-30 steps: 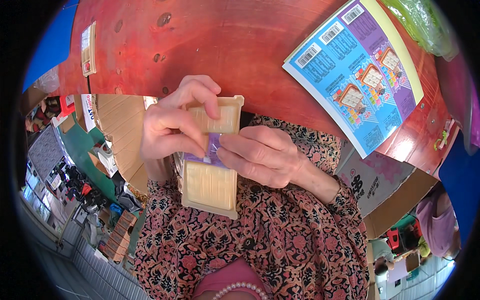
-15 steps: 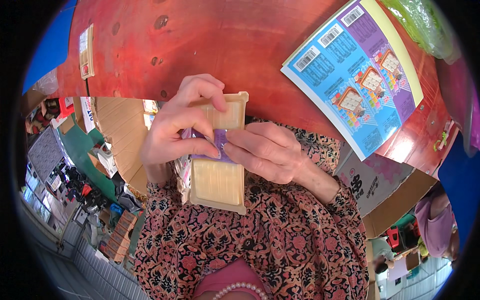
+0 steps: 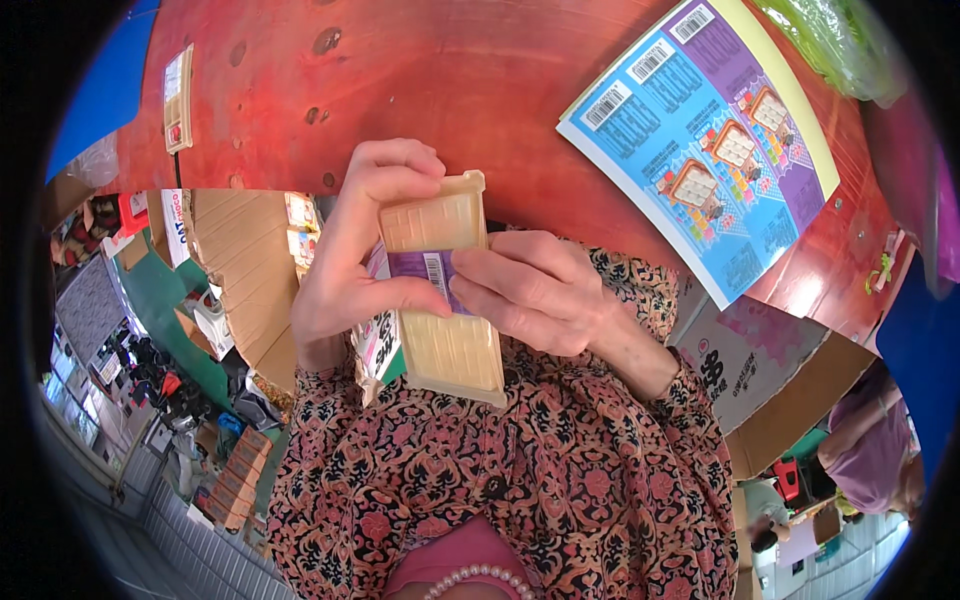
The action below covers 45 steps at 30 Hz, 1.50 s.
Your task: Peeling stickers from a sheet and applying them to small plastic trays containing white cubes.
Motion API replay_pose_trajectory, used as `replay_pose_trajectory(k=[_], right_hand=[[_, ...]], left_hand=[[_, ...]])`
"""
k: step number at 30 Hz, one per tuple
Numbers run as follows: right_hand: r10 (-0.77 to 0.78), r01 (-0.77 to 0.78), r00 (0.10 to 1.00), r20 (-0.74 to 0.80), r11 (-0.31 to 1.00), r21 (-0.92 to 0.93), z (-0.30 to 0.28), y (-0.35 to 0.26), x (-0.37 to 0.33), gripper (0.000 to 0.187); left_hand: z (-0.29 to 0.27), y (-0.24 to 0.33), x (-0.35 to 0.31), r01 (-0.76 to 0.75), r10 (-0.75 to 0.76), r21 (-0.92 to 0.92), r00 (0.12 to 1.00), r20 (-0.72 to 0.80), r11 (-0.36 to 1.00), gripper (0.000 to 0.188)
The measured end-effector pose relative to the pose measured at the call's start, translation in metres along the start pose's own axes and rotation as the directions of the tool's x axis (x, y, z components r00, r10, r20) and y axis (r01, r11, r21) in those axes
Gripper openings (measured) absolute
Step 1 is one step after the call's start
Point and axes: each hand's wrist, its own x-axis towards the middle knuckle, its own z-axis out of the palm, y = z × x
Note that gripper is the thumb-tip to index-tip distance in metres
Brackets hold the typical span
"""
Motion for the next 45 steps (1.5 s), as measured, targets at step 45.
replay_pose_trajectory(k=[45], right_hand=[[0.539, -0.550, 0.829, 0.146, 0.743, 0.380, 0.008, -0.026, 0.015, 0.028]], left_hand=[[-0.002, 0.022, -0.035, -0.149, 0.167, 0.187, 0.982, -0.083, 0.971, 0.034]])
